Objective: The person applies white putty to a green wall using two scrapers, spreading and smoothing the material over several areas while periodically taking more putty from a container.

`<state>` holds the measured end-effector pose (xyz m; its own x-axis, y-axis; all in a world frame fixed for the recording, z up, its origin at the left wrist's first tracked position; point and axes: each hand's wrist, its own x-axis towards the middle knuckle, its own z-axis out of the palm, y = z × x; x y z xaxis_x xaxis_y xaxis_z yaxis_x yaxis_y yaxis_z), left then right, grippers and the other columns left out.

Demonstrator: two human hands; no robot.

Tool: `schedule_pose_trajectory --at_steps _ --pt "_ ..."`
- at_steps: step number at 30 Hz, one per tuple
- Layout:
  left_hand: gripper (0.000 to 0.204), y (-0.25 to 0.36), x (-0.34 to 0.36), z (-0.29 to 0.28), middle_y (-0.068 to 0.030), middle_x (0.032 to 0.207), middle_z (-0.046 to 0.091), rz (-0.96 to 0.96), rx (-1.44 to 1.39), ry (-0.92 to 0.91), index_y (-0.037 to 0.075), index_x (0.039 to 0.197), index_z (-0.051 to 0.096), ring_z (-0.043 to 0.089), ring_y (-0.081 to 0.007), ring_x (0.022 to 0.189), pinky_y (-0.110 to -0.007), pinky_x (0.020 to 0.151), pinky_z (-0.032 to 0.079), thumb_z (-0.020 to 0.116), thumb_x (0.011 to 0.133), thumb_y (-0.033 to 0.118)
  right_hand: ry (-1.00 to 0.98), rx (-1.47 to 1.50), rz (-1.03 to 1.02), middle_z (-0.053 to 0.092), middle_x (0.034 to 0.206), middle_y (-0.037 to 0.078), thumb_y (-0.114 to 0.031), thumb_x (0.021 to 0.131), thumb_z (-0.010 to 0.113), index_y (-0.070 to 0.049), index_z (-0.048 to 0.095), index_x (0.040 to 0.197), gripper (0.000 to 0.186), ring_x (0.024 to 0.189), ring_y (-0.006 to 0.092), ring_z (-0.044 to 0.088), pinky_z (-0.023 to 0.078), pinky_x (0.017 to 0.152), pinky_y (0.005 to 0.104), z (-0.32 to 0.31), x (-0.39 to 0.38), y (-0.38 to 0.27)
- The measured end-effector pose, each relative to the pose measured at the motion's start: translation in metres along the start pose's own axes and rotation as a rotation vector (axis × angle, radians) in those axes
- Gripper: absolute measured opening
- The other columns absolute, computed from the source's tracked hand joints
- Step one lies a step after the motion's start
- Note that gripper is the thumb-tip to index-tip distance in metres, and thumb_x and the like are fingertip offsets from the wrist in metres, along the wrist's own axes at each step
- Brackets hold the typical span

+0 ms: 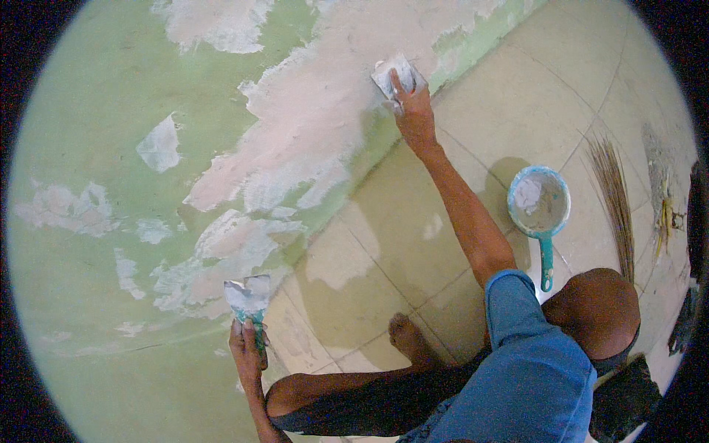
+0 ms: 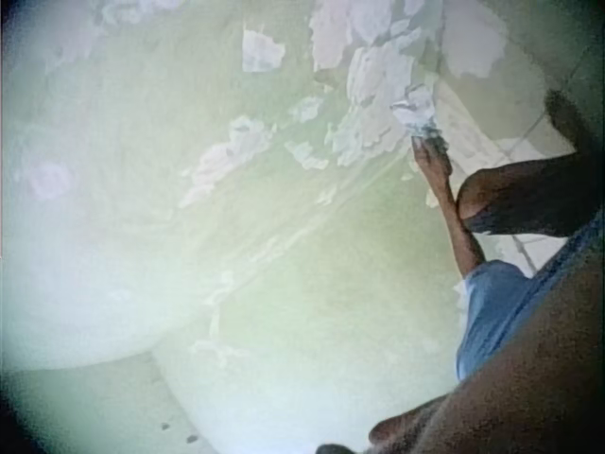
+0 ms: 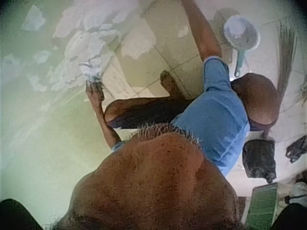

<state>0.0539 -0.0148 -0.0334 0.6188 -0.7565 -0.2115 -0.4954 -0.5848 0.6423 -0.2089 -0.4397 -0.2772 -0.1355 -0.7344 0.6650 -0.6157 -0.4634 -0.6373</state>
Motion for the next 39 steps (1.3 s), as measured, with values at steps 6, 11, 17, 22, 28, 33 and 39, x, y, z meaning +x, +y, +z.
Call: schedule_pose_trajectory --at_steps 6,11,17,22,28,33,39 --pt "0.029 0.004 -0.003 0.004 -0.0053 0.078 0.061 0.03 -0.029 0.036 0.003 0.1 0.054 0.052 -0.0097 0.057 -0.025 0.05 0.041 0.046 0.1 0.031 -0.228 -0.044 0.273 0.042 0.129 0.026 -0.033 0.082 0.07 -0.019 0.039 0.144 0.071 0.11 0.0383 0.05 0.044 0.092 0.0431 0.012 -0.052 0.006" --pt "0.028 0.001 -0.001 -0.001 -0.005 0.075 0.06 0.012 -0.019 -0.01 0.004 0.099 0.054 0.052 -0.0095 0.055 -0.024 0.048 0.04 0.045 0.1 0.03 -0.133 0.352 0.45 0.048 0.116 0.027 -0.041 0.082 0.068 -0.016 0.044 0.142 0.069 0.098 0.0382 0.052 0.045 0.087 0.042 -0.001 -0.008 -0.016" --pt "0.028 0.007 -0.004 0.003 -0.0037 0.071 0.059 -0.002 -0.025 0.002 0.004 0.096 0.055 0.051 -0.0085 0.054 -0.023 0.047 0.039 0.045 0.1 0.03 -0.233 0.013 0.314 0.049 0.112 0.025 -0.039 0.081 0.069 -0.019 0.041 0.144 0.073 0.1 0.0396 0.05 0.044 0.088 0.0448 -0.015 -0.013 -0.069" --pt "0.029 0.017 -0.009 0.005 -0.0027 0.067 0.057 -0.042 -0.028 0.003 0.005 0.095 0.055 0.051 -0.0081 0.053 -0.023 0.046 0.039 0.045 0.1 0.031 -0.152 0.041 0.074 0.045 0.12 0.025 -0.029 0.081 0.07 -0.023 0.038 0.145 0.072 0.11 0.041 0.046 0.043 0.092 0.0471 -0.022 -0.037 -0.051" --pt "0.03 0.003 -0.005 0.006 -0.0026 0.066 0.056 0.079 -0.019 0.026 0.005 0.093 0.055 0.05 -0.0085 0.052 -0.024 0.045 0.037 0.045 0.1 0.032 0.006 -0.055 -0.11 0.041 0.132 0.022 -0.015 0.074 0.076 -0.022 0.038 0.145 0.081 0.116 0.0376 0.046 0.043 0.095 0.0424 -0.009 0.013 -0.027" --pt "0.03 0.009 -0.007 0.003 -0.0037 0.069 0.057 0.012 -0.017 0.002 0.004 0.093 0.055 0.051 -0.0092 0.053 -0.025 0.047 0.039 0.045 0.1 0.031 -0.094 -0.142 -0.007 0.044 0.129 0.023 -0.023 0.075 0.076 -0.022 0.041 0.143 0.077 0.114 0.0374 0.048 0.044 0.094 0.0423 0.002 -0.027 0.0" --pt "0.031 -0.012 -0.005 -0.003 -0.0048 0.071 0.058 0.114 0.032 0.005 0.003 0.097 0.055 0.05 -0.0092 0.054 -0.025 0.047 0.038 0.045 0.1 0.032 -0.083 0.104 0.43 0.049 0.117 0.025 -0.04 0.076 0.074 -0.025 0.043 0.142 0.075 0.108 0.0381 0.051 0.045 0.092 0.043 -0.021 0.004 -0.044"
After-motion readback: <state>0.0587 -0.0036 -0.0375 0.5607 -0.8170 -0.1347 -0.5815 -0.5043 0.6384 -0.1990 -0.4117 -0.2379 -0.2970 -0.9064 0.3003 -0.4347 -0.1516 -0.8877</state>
